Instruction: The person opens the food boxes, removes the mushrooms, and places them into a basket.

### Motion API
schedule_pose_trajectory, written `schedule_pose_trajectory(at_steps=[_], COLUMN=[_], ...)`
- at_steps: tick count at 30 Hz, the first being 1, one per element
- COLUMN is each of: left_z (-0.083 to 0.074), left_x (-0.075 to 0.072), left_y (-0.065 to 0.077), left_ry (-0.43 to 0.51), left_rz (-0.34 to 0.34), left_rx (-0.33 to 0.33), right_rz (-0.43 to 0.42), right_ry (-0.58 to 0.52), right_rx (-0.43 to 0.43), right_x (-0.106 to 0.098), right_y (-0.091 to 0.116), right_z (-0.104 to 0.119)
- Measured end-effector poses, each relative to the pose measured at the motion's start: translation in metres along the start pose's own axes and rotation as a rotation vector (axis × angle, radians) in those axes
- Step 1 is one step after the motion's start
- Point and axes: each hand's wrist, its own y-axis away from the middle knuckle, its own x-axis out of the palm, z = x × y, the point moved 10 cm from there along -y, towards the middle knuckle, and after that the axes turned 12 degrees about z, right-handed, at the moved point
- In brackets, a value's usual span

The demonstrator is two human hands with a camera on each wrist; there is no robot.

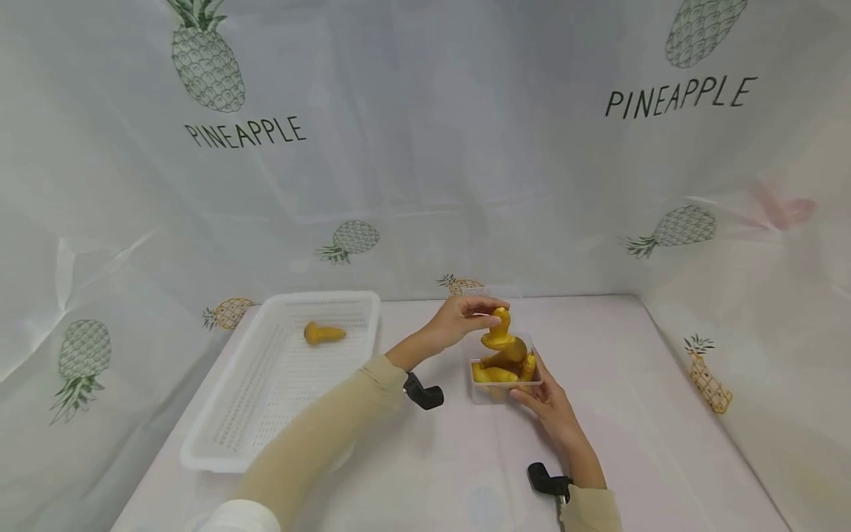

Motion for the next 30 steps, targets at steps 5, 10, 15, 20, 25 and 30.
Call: schedule_pose_trajectory(at_steps=[5,10,15,20,25,30], left_z=[-0.008,-0.005,-0.003,-0.004,-0.001,0.009], left_x=[-0.03,-0.062,-0.092,-0.12,-0.146,-0.168], left_y=[0.014,0.032,0.054,0.08,0.109,0.143], left_ry=[-0.016,0.001,0.013,0.035,0.059,0.055], left_rz=[-0.05,-0.111,-0.169,-0.234,-0.28,-0.34], left_rx=[-0.01,-0.061,-0.089,-0.098,-0.098,-0.139], right_rz=[-0.018,-0.027,-0.017,-0.01,-0.012,-0.003], right_ry=[0.011,-0.016,-0.038,-0.025,-0.006,0.001], right_rx=[0.024,0.025,0.027,0.024,0.0,-0.012], right_x=[-0.002,-0.002,0.001,0.001,0.001,0.002], right_y=[0.0,0.001,0.001,0.001,0.002,0.002], right_z=[0.0,-0.001,-0.001,0.0,0.001,0.003])
